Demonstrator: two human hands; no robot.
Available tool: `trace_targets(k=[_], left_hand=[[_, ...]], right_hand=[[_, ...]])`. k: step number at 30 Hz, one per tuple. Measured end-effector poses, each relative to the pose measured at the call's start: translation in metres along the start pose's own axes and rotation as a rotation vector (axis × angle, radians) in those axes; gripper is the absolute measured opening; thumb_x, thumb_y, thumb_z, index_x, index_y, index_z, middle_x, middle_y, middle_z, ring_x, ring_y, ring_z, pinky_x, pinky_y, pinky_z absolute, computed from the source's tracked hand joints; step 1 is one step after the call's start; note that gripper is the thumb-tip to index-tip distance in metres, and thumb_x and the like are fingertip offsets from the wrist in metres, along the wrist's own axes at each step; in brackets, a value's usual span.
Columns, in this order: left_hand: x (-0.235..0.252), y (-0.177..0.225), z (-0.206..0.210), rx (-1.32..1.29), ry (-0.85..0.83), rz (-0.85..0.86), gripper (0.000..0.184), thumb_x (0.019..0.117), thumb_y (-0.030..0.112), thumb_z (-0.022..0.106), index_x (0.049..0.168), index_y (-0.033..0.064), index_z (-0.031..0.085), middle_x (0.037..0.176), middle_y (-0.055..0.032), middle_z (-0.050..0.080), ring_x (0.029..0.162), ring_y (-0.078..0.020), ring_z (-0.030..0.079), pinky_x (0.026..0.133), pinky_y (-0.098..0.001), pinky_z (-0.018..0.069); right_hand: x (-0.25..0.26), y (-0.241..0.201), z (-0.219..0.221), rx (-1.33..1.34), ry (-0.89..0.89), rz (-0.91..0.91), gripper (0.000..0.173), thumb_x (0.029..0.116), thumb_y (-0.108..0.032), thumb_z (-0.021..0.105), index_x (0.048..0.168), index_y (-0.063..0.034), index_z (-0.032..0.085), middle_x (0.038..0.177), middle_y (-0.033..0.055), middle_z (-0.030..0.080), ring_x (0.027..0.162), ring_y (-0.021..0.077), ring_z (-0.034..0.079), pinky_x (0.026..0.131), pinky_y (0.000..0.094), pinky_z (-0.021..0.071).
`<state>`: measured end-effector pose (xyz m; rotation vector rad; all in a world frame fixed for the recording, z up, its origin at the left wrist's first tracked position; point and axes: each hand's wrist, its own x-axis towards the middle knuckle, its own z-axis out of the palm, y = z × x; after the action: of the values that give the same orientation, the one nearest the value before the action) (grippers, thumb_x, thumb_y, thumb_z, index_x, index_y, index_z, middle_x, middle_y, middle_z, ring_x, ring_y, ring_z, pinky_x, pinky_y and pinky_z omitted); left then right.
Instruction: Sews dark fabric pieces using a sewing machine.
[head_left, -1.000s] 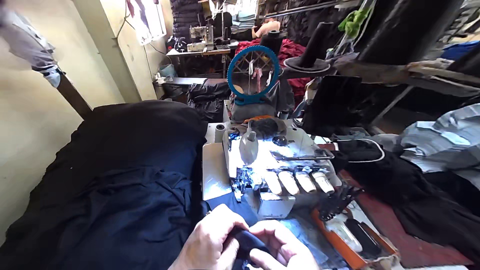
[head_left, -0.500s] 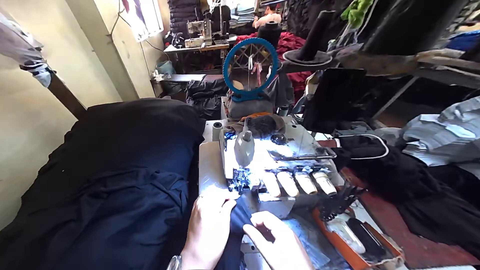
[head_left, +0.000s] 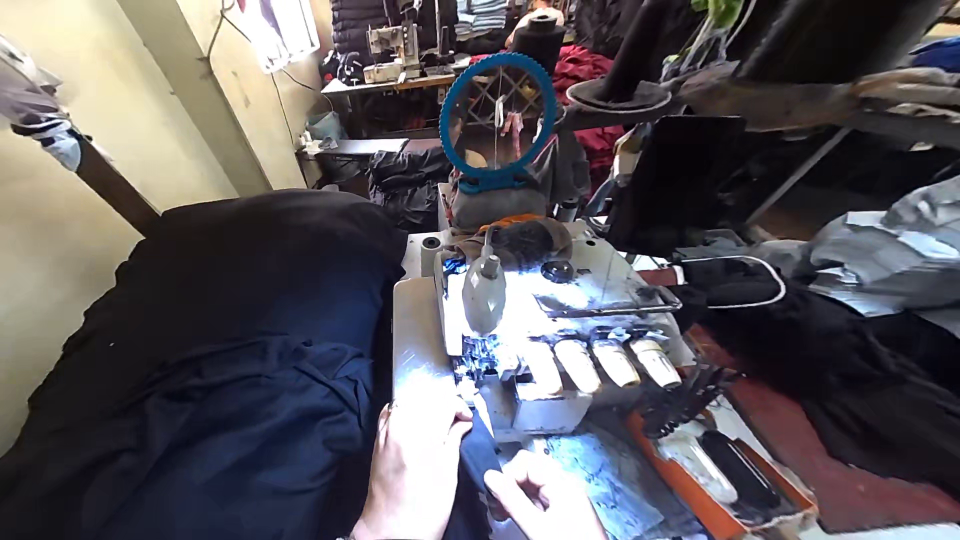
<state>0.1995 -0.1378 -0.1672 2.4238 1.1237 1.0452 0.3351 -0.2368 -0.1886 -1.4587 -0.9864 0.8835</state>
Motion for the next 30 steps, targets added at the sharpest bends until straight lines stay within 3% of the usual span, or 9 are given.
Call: trace_targets(k=[2, 3, 5, 8, 12, 16, 22, 27, 30], left_hand=[[-0.004, 0.002, 0.001, 0.020, 0.029, 0.032, 0.010, 0.0922, 0.018, 0.068, 0.093, 0.0176, 0.078, 0.096, 0.0014, 0.076, 0.096, -0.0168, 0.072, 0.088, -0.0427, 0.0561], [-0.005, 0.005, 0.001, 0.003, 0.032, 0.018, 0.010, 0.0923, 0.016, 0.068, 0.094, 0.0159, 0.078, 0.096, 0.0006, 0.076, 0.096, -0.0166, 0.072, 0.089, -0.0430, 0.0557], [-0.006, 0.007, 0.001, -0.039, 0.045, -0.029, 0.009, 0.0907, 0.014, 0.070, 0.097, 0.0117, 0.077, 0.096, -0.0011, 0.076, 0.095, -0.0165, 0.072, 0.089, -0.0433, 0.0554], [-0.004, 0.006, 0.001, -0.099, 0.057, -0.083, 0.011, 0.0897, 0.015, 0.070, 0.098, 0.0101, 0.076, 0.096, 0.0006, 0.076, 0.092, -0.0132, 0.072, 0.088, -0.0398, 0.0553], [0.000, 0.005, 0.000, -0.152, 0.066, -0.125, 0.011, 0.0908, 0.015, 0.069, 0.099, 0.0104, 0.075, 0.095, 0.0012, 0.074, 0.092, -0.0110, 0.070, 0.087, -0.0359, 0.0554], [0.007, 0.004, 0.004, -0.108, 0.116, -0.105, 0.010, 0.0911, 0.016, 0.068, 0.097, 0.0124, 0.074, 0.095, 0.0018, 0.073, 0.089, -0.0101, 0.070, 0.083, -0.0329, 0.0573], [0.002, 0.006, 0.001, -0.053, 0.030, -0.083, 0.011, 0.0907, 0.018, 0.068, 0.098, 0.0128, 0.076, 0.097, 0.0006, 0.075, 0.093, -0.0150, 0.072, 0.087, -0.0422, 0.0560], [-0.001, 0.007, 0.001, -0.127, 0.057, -0.115, 0.010, 0.0906, 0.017, 0.069, 0.097, 0.0124, 0.075, 0.095, 0.0023, 0.075, 0.092, -0.0112, 0.070, 0.086, -0.0379, 0.0553], [0.003, 0.005, 0.002, -0.167, 0.091, -0.125, 0.011, 0.0912, 0.017, 0.068, 0.098, 0.0118, 0.074, 0.096, 0.0031, 0.074, 0.090, -0.0078, 0.069, 0.085, -0.0311, 0.0566]], right_hand=[[-0.001, 0.000, 0.003, -0.015, 0.048, -0.046, 0.016, 0.0887, -0.003, 0.071, 0.087, -0.0046, 0.054, 0.074, -0.0017, 0.066, 0.066, 0.0058, 0.067, 0.065, 0.0258, 0.0593], [-0.001, -0.002, 0.003, -0.083, 0.088, -0.112, 0.014, 0.0871, -0.003, 0.072, 0.089, -0.0005, 0.059, 0.077, 0.0013, 0.065, 0.067, 0.0058, 0.064, 0.064, 0.0234, 0.0558], [0.001, -0.009, 0.001, -0.225, 0.125, -0.205, 0.019, 0.0861, -0.005, 0.076, 0.098, 0.0062, 0.067, 0.091, 0.0120, 0.069, 0.079, 0.0121, 0.067, 0.073, 0.0255, 0.0580], [0.006, -0.019, -0.002, -0.224, 0.065, -0.114, 0.050, 0.0861, -0.010, 0.079, 0.126, 0.0085, 0.056, 0.121, 0.0195, 0.065, 0.100, 0.0192, 0.069, 0.084, 0.0315, 0.0596], [0.011, -0.019, 0.002, -0.150, 0.051, -0.088, 0.045, 0.0843, -0.005, 0.079, 0.121, 0.0063, 0.056, 0.107, 0.0125, 0.068, 0.084, 0.0086, 0.069, 0.075, 0.0243, 0.0596], [0.008, -0.021, 0.004, -0.226, 0.100, -0.074, 0.038, 0.0852, -0.006, 0.077, 0.118, 0.0054, 0.061, 0.092, 0.0101, 0.070, 0.076, 0.0082, 0.067, 0.071, 0.0233, 0.0575], [0.006, -0.023, -0.002, -0.130, 0.044, -0.063, 0.051, 0.0841, -0.003, 0.079, 0.127, 0.0077, 0.053, 0.117, 0.0164, 0.067, 0.090, 0.0135, 0.072, 0.076, 0.0283, 0.0622], [0.011, -0.019, 0.003, -0.198, 0.075, -0.065, 0.047, 0.0842, -0.005, 0.078, 0.125, 0.0039, 0.056, 0.085, 0.0031, 0.071, 0.071, 0.0056, 0.067, 0.069, 0.0229, 0.0575], [0.010, -0.021, 0.002, -0.243, 0.067, -0.071, 0.043, 0.0874, -0.007, 0.075, 0.125, 0.0043, 0.058, 0.081, 0.0022, 0.071, 0.069, 0.0065, 0.066, 0.067, 0.0246, 0.0568]])
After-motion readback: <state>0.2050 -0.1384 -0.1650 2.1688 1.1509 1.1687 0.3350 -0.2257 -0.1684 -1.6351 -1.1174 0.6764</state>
